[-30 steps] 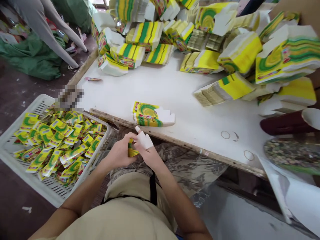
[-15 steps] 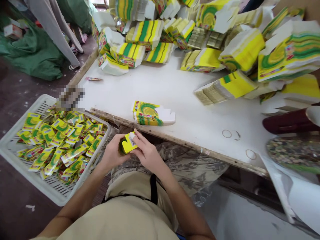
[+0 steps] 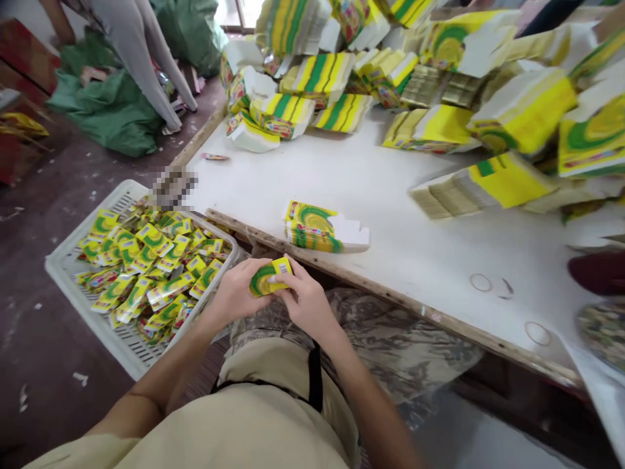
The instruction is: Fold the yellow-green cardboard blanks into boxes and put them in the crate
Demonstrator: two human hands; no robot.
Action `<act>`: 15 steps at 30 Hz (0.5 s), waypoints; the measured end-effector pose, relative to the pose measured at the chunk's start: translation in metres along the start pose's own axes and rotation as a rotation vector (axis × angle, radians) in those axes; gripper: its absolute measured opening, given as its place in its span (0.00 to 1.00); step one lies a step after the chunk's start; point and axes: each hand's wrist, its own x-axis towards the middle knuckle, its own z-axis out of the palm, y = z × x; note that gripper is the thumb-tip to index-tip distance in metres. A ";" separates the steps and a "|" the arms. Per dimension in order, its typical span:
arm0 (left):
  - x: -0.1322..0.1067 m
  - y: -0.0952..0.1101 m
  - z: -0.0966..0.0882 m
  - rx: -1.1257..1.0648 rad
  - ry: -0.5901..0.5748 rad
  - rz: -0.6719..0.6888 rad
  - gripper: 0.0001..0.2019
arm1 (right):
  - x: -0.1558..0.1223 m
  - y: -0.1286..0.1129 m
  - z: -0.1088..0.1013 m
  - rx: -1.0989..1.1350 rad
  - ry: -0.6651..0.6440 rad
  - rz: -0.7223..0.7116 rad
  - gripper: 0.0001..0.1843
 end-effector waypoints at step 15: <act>-0.046 -0.088 -0.043 0.116 0.154 -0.349 0.22 | 0.058 0.056 -0.050 -0.728 0.301 0.203 0.13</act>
